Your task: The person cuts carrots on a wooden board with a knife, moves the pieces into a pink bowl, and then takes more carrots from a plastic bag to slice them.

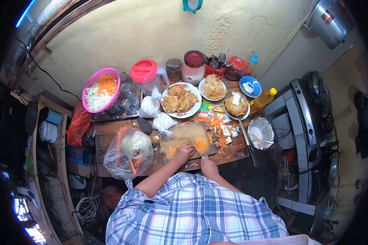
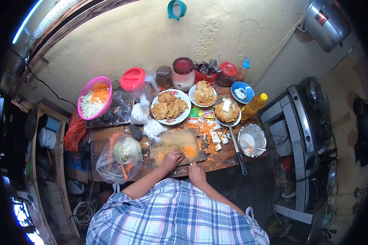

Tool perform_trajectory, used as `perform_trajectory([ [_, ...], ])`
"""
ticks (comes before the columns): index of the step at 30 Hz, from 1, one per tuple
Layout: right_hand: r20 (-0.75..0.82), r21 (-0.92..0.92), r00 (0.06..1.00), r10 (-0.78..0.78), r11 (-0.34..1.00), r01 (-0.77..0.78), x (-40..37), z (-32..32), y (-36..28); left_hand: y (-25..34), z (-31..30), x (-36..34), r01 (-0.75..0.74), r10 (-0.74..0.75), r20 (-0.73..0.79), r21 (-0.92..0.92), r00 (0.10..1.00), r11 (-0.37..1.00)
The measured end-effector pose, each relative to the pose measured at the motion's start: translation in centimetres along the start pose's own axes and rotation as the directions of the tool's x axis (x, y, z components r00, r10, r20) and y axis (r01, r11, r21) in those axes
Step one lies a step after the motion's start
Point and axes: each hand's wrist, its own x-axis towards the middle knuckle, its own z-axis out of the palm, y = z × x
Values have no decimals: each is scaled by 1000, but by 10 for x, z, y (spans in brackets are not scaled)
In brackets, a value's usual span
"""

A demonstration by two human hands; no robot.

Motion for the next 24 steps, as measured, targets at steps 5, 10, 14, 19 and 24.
perform_trajectory([
  [5,-28,52,999,28,998,-27,-2,-3,-2,0,0,-1,-1,1,-16,-3,1000,1000],
  [10,-5,55,1000,6,998,-5,-3,-4,-4,-3,5,-3,-13,12,-46,-9,999,1000],
  [14,7,39,1000,17,999,-18,-1,-3,-4,1,2,-2,-1,-1,-57,-33,998,999],
  [19,-1,-16,1000,-32,999,32,17,9,-6,-1,1,-2,-23,22,-35,-38,999,999],
  [24,-8,-12,1000,-24,1000,24,13,14,2,-2,0,-3,-48,48,-34,11,998,999],
])
